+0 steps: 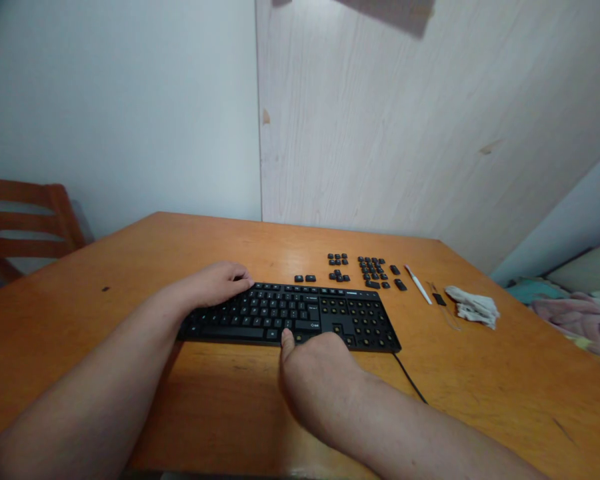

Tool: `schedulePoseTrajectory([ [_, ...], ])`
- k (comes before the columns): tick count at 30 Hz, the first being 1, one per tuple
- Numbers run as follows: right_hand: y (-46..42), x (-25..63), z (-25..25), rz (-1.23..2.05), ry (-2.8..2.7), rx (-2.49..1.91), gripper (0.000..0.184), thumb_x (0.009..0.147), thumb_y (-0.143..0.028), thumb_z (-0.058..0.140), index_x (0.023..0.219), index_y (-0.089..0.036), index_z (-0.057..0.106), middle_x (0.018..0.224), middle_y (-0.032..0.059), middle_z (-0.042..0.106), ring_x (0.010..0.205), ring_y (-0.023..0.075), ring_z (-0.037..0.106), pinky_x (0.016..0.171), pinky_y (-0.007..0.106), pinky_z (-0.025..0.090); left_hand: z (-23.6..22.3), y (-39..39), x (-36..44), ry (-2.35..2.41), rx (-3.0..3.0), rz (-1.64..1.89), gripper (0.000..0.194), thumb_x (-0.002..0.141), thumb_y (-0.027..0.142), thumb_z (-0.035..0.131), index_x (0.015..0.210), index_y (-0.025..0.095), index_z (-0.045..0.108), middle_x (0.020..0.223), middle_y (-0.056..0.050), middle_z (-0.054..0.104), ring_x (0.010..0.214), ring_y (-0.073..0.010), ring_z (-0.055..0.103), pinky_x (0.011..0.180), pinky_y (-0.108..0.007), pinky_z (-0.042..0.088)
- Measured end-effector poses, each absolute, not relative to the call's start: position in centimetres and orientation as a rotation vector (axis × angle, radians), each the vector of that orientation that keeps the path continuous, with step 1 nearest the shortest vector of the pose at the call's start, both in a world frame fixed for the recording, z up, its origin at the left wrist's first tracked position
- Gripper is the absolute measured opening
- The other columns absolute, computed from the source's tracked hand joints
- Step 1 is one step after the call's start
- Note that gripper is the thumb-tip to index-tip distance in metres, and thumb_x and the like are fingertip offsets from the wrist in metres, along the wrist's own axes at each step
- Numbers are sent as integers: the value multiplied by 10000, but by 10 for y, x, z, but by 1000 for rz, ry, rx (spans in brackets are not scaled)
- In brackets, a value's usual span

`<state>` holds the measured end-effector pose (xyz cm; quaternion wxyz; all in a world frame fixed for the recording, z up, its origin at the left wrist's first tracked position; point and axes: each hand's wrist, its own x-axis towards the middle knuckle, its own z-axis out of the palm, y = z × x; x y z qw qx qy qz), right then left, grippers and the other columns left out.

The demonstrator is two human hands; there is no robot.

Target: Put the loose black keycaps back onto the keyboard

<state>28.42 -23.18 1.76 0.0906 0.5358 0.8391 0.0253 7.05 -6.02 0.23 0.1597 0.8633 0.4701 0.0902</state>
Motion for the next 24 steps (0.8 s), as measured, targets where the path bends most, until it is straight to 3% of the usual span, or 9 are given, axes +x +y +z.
schedulePoseTrajectory([
  [4, -231, 282, 23, 135, 2472, 1411, 734, 757, -109, 583, 1473, -39, 439, 756, 141, 751, 541, 275, 669, 444, 343, 426, 5, -62, 72, 1364, 2465, 256, 346, 869, 432, 473, 822, 177, 702, 841, -63, 716, 748, -189, 612, 672, -277, 436],
  [9, -225, 299, 33, 165, 2639, 1514, 384, 926, -244, 416, 1182, -202, 699, 745, 87, 742, 606, 237, 684, 522, 317, 429, 8, -66, 72, 1370, 2473, 232, 365, 880, 452, 460, 838, 179, 699, 858, -65, 719, 762, -191, 619, 680, -276, 442],
  [13, -211, 323, 47, 49, 2678, 1713, 364, 932, -287, 415, 1157, -244, 698, 896, 70, 758, 788, 221, 695, 678, 305, 451, 9, -66, 73, 1360, 2471, 253, 384, 885, 475, 462, 887, 179, 707, 911, -73, 723, 808, -200, 626, 723, -287, 453],
  [18, -181, 361, 56, 95, 2473, 2091, 405, 924, -331, 420, 1228, -255, 677, 1069, 97, 741, 956, 273, 671, 786, 348, 448, 11, -68, 77, 1346, 2434, 283, 456, 890, 535, 459, 1022, 164, 688, 1023, -95, 719, 896, -214, 642, 790, -303, 471],
  [21, -162, 388, 55, 97, 2254, 2283, 414, 903, -333, 435, 1214, -232, 689, 1110, 122, 725, 989, 294, 657, 776, 360, 443, 14, -73, 81, 1310, 2395, 300, 568, 872, 615, 470, 1142, 148, 648, 1145, -120, 698, 1005, -233, 647, 864, -318, 476],
  [24, -147, 413, 52, 5, 2074, 2348, 361, 880, -324, 458, 1059, -189, 740, 1064, 150, 723, 943, 294, 659, 726, 349, 431, 16, -79, 87, 1261, 2350, 300, 741, 816, 699, 512, 1300, 140, 560, 1328, -142, 616, 1152, -251, 607, 962, -332, 457],
])
